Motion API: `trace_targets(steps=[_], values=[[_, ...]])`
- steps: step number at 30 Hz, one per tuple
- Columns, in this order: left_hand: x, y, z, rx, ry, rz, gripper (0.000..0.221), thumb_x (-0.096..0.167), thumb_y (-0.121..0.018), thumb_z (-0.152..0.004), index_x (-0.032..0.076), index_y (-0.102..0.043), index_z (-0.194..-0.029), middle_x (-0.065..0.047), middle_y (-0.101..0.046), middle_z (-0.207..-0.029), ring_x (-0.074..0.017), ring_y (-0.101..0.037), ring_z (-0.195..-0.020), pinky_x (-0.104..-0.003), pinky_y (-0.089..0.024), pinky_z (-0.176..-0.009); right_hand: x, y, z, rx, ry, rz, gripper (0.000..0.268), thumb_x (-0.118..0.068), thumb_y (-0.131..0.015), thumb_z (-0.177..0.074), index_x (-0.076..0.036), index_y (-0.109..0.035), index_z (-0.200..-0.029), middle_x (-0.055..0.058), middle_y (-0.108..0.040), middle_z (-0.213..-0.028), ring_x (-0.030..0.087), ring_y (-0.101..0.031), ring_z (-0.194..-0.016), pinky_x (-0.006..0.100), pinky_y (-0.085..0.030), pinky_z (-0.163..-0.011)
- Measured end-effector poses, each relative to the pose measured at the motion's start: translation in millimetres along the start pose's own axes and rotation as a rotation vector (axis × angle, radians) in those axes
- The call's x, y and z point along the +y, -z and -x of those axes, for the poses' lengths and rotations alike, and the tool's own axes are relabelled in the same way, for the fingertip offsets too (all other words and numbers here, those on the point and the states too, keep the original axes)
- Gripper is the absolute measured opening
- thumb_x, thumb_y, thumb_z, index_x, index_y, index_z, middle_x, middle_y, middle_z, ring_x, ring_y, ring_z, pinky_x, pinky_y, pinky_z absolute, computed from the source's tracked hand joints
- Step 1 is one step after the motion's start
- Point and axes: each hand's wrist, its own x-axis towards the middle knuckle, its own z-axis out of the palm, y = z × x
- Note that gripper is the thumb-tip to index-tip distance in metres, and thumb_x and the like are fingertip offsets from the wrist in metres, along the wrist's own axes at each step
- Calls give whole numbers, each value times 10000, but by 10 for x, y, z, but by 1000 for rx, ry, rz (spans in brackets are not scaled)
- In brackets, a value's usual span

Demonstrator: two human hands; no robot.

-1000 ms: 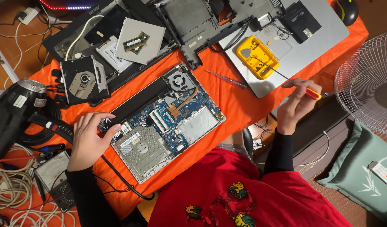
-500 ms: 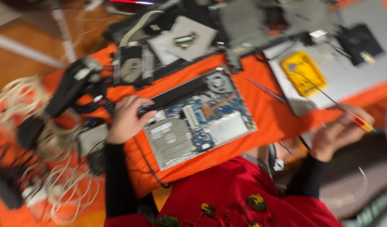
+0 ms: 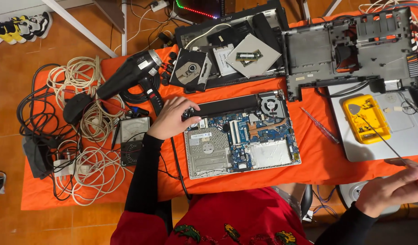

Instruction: The recorder is repairing an open laptop, manipulating internal components and using a screwdriver.

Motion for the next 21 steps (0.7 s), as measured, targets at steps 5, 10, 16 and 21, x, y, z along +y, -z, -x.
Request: trace_targets(steps=[5, 10, 16, 21], values=[[-5, 6, 19, 6, 3, -2, 351, 445, -729, -913, 167, -671, -1121, -30, -601, -1151, -253, -531, -1195, -430, -341, -1063, -61, -36, -82, 6, -10, 53, 467, -279, -332, -1270, 31, -446, -939, 169, -652, -907, 213, -513, -750, 294, -379, -739], [-2, 0, 13, 17, -6, 12, 352, 445, -724, -913, 166, -669, -1119, -22, -611, -1169, -253, -530, -1216, -428, -353, -1080, 110, 10, 6, -1, 22, 1, 347, -271, -340, -1292, 55, -377, -1181, 174, -553, -978, 226, -612, -853, 270, -422, -781], [-3, 4, 7, 0, -12, 19, 342, 442, -722, -917, 164, -670, -1109, -23, -616, -1147, -244, -539, -1192, -427, -362, -1062, -167, -72, -96, 9, 11, -13, 322, -258, -337, -1287, 41, -393, -1183, 166, -503, -1012, 236, -587, -824, 277, -448, -799], [55, 35, -2, 43, -87, -18, 305, 392, -746, -910, 160, -685, -1098, -45, -632, -1073, -276, -573, -1108, -421, -393, -998, 28, -57, -42, 97, -1, -1, 261, -226, -397, -1260, 19, -428, -1176, 127, -513, -1032, 220, -556, -897, 303, -478, -827]])
